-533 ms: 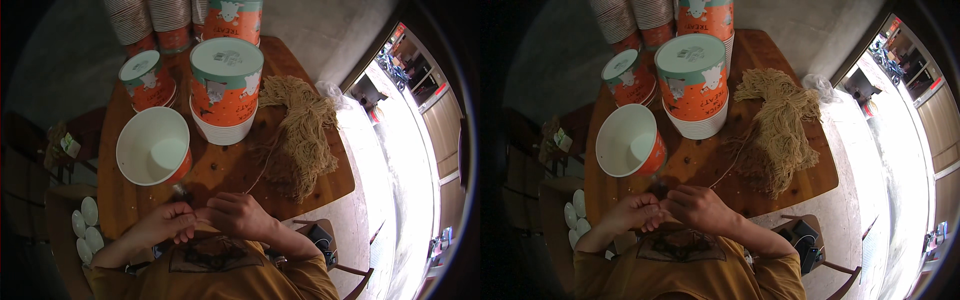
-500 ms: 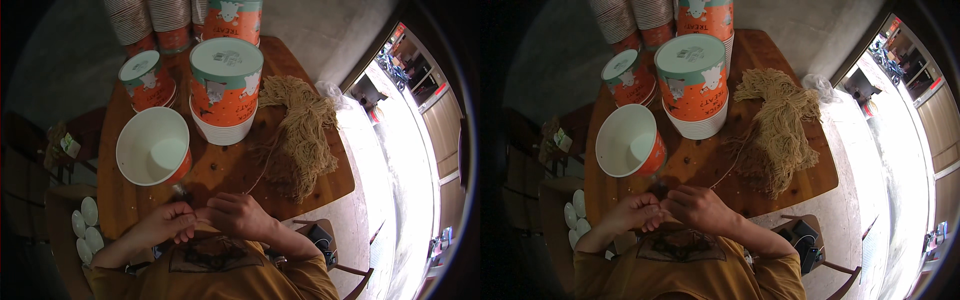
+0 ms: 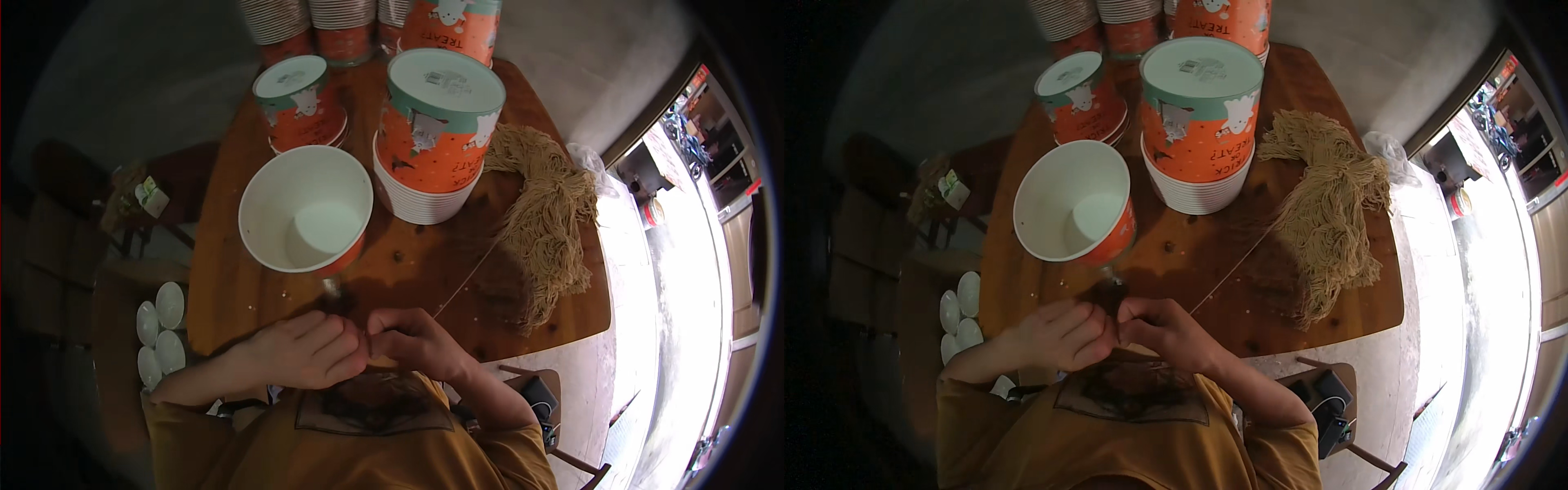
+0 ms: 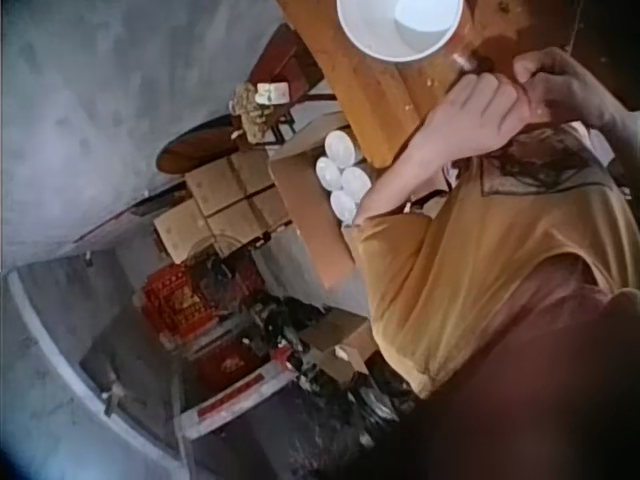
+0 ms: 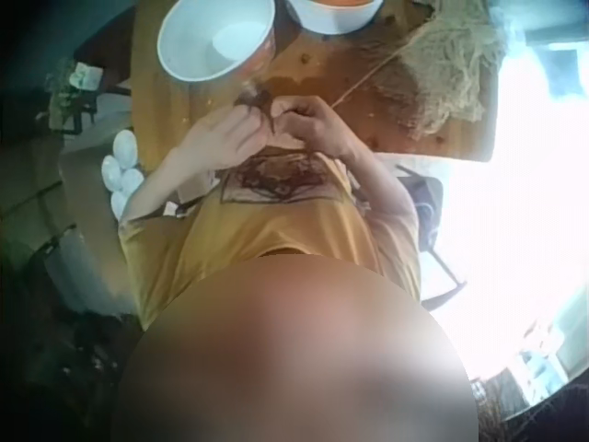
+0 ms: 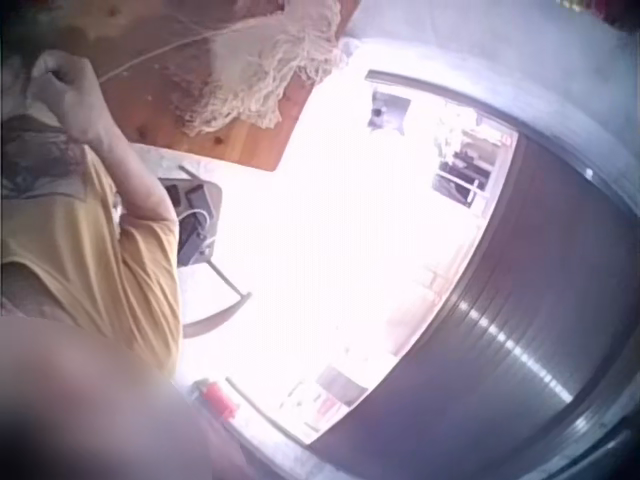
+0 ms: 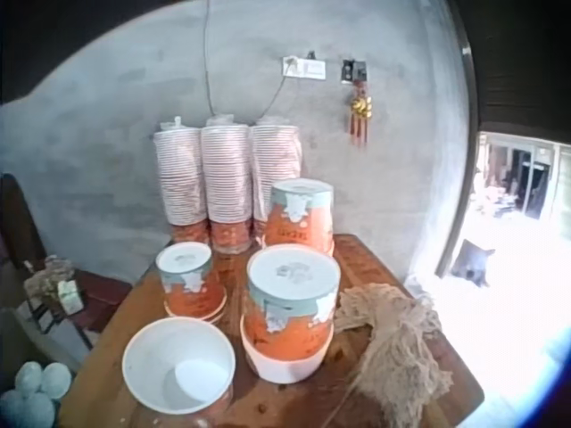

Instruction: Attaching and securing strings to paper buckets in a packaging environment.

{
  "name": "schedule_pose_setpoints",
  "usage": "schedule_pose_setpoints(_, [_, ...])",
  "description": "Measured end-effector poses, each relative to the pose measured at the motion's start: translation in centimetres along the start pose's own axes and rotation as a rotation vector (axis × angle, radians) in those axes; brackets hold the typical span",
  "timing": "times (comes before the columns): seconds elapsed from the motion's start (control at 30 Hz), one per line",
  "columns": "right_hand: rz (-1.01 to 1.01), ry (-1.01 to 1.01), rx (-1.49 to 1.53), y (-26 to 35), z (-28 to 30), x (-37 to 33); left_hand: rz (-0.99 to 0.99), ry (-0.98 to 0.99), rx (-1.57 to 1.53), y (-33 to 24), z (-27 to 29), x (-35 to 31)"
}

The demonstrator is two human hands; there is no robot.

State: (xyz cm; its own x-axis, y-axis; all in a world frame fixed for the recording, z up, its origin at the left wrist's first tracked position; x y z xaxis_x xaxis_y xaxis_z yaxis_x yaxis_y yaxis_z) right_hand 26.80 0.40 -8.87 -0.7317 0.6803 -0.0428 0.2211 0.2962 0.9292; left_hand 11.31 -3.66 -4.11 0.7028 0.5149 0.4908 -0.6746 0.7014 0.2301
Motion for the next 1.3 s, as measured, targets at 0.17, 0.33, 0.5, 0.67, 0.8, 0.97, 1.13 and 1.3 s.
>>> schedule_pose_setpoints(0.17, [0.027, 0.054, 0.019, -0.4, -0.8, 0.6, -0.087, -0.101, 0.055, 0.7, 0.4, -0.2])
schedule_pose_setpoints(0.33, [0.108, -0.034, -0.188, -0.3, -0.7, 0.9, -0.077, -0.096, 0.113, 1.6, 0.4, -0.4])
schedule_pose_setpoints(0.5, [0.181, -0.108, -0.207, -1.1, -0.8, 1.4, -0.092, -0.066, 0.160, 2.2, 0.2, -0.8])
schedule_pose_setpoints(0.67, [0.197, -0.131, -0.282, -0.7, -0.7, 1.6, -0.035, -0.032, 0.115, 2.4, 0.0, -0.6])
schedule_pose_setpoints(0.8, [0.308, -0.293, -0.154, -0.2, 0.2, 1.6, 0.194, 0.014, -0.159, 3.6, -0.1, 0.4])
schedule_pose_setpoints(0.97, [0.386, -0.483, -0.142, 0.7, 1.9, 2.2, 0.757, 0.122, -0.478, 6.4, -0.8, 3.4])
schedule_pose_setpoints(1.13, [0.526, -0.555, -0.349, -0.3, 3.3, 2.8, 0.850, 0.383, -0.531, 6.5, -1.9, 2.4])
schedule_pose_setpoints(1.3, [0.614, -0.572, -0.368, -1.0, 3.3, 3.7, 0.813, 0.471, -0.460, 6.8, -0.1, -0.6])
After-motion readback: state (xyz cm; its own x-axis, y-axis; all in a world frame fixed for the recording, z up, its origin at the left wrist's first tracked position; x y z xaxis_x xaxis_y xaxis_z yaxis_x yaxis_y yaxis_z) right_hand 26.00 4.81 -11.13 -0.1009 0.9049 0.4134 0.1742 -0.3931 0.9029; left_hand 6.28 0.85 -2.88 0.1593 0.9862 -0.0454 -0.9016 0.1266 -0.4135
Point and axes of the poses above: each hand's wrist, its own x-axis towards the middle knuckle, its own z-axis out of the back of the hand, y = z × x, the point moved 4 cm from there along x, towards the middle knuckle, and after that the axes turned 13 degrees about z, right-handed, at the moved point
